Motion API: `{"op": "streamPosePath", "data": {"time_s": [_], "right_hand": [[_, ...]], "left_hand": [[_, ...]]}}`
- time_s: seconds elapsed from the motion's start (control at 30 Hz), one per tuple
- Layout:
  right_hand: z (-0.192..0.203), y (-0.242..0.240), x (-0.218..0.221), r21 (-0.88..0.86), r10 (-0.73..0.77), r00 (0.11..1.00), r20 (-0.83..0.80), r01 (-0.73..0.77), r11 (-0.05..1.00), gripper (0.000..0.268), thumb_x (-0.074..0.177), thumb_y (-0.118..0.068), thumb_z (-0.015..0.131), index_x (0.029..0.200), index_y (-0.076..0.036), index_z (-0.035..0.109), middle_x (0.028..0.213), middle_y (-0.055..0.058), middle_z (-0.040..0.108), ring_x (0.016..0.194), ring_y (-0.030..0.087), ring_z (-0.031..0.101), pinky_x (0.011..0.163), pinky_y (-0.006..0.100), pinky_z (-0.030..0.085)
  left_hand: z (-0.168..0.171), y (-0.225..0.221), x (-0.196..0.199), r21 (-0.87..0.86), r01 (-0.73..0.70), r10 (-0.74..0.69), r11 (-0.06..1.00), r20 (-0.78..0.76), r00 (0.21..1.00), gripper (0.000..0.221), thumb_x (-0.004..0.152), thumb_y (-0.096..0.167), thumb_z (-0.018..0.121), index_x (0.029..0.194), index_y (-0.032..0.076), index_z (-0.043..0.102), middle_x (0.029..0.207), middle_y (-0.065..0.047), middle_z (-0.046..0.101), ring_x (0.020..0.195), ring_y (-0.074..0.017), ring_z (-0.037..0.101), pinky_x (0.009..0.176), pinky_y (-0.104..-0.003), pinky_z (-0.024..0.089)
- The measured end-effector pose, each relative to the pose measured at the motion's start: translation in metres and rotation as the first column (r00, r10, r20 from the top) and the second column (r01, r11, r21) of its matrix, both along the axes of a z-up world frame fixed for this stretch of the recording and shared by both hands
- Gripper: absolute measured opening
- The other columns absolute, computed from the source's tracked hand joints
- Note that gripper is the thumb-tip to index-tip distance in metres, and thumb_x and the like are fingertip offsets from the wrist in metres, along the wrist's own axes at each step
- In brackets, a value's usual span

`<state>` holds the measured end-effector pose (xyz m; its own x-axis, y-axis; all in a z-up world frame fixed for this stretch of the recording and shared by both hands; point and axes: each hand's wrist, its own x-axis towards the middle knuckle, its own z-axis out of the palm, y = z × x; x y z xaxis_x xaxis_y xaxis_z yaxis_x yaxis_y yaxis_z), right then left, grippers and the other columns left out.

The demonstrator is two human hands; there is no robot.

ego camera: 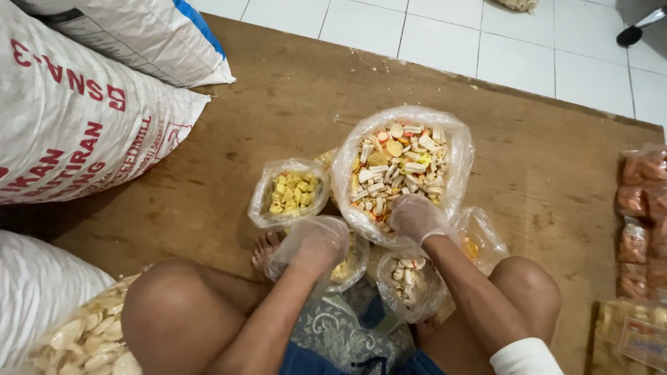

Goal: The person sits on the floor and sorts mixed snack pieces from a large plastic bag into smaller plastic bags using gloved hands. They repeatedly scoop and distribute the snacks into multiple smaller bags arranged around the main bag.

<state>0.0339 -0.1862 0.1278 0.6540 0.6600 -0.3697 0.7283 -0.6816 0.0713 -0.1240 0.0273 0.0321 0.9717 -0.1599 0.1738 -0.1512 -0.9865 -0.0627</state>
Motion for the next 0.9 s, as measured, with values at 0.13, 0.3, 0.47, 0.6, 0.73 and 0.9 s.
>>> {"op": "streamPosePath", "data": {"time_s": [0.13, 0.3, 0.47, 0.6, 0.73, 0.9], "right_hand": [[0.052, 0.020, 0.005, 0.021, -0.333, 0.915, -0.227, 0.346, 0.938, 0.026, 0.083, -0.028, 0.062, 0.096, -0.012, 0.078, 0.089, 0.017, 0.075, 0.100, 0.035, 0.074, 0.089, 0.046, 0.058], [0.181, 0.050, -0.025, 0.091, -0.425, 0.555, -0.715, 0.677, 0.730, 0.033, 0.091, -0.043, 0.065, 0.105, -0.017, 0.081, 0.081, 0.008, 0.069, 0.089, 0.025, 0.062, 0.080, 0.038, 0.052], [0.198, 0.046, -0.033, 0.125, -0.367, 0.431, -0.824, 0.771, 0.624, 0.031, 0.084, -0.042, 0.072, 0.091, -0.013, 0.083, 0.071, 0.008, 0.070, 0.069, 0.019, 0.059, 0.065, 0.028, 0.046], [0.153, 0.045, -0.017, -0.033, -0.509, 0.697, -0.505, 0.574, 0.818, 0.028, 0.089, -0.039, 0.069, 0.114, -0.035, 0.080, 0.109, 0.003, 0.079, 0.112, 0.023, 0.070, 0.096, 0.035, 0.054], [0.091, 0.031, -0.015, 0.021, -0.474, 0.645, -0.599, 0.604, 0.797, 0.037, 0.080, -0.027, 0.068, 0.116, -0.022, 0.079, 0.117, 0.013, 0.076, 0.122, 0.032, 0.066, 0.107, 0.041, 0.050], [-0.007, 0.017, -0.003, -0.089, -0.132, 0.985, -0.110, 0.122, 0.988, 0.031, 0.091, -0.037, 0.058, 0.102, -0.015, 0.077, 0.098, 0.014, 0.075, 0.100, 0.031, 0.074, 0.090, 0.041, 0.059]], "left_hand": [[0.038, -0.010, 0.013, -0.031, -0.037, 0.029, 0.999, -0.241, 0.970, 0.026, 0.093, 0.020, 0.048, 0.079, 0.017, 0.069, 0.070, -0.003, 0.067, 0.065, -0.0290, 0.063, 0.051, -0.049, 0.047], [0.069, -0.028, 0.045, -0.159, 0.049, -0.007, 0.986, 0.255, 0.967, 0.024, 0.088, 0.019, 0.045, 0.072, 0.008, 0.059, 0.057, -0.008, 0.046, 0.050, -0.0307, 0.050, 0.037, -0.046, 0.034], [0.117, -0.026, 0.033, -0.166, 0.124, -0.095, 0.978, 0.174, 0.980, 0.029, 0.092, 0.027, 0.045, 0.073, 0.011, 0.060, 0.059, -0.009, 0.051, 0.054, -0.0306, 0.053, 0.042, -0.047, 0.042], [0.112, -0.014, 0.017, -0.066, -0.059, 0.033, 0.996, -0.347, 0.937, 0.032, 0.095, 0.026, 0.045, 0.080, 0.020, 0.072, 0.074, -0.002, 0.070, 0.075, -0.0286, 0.067, 0.059, -0.047, 0.048], [0.096, -0.014, 0.022, -0.072, -0.054, 0.023, 0.996, -0.367, 0.930, 0.029, 0.093, 0.024, 0.047, 0.081, 0.018, 0.073, 0.074, -0.004, 0.070, 0.074, -0.0294, 0.068, 0.057, -0.047, 0.049], [0.076, -0.011, 0.021, -0.106, -0.073, 0.021, 0.992, -0.430, 0.903, 0.022, 0.088, 0.017, 0.054, 0.083, 0.012, 0.074, 0.074, -0.011, 0.070, 0.068, -0.0317, 0.069, 0.050, -0.050, 0.052]]}}
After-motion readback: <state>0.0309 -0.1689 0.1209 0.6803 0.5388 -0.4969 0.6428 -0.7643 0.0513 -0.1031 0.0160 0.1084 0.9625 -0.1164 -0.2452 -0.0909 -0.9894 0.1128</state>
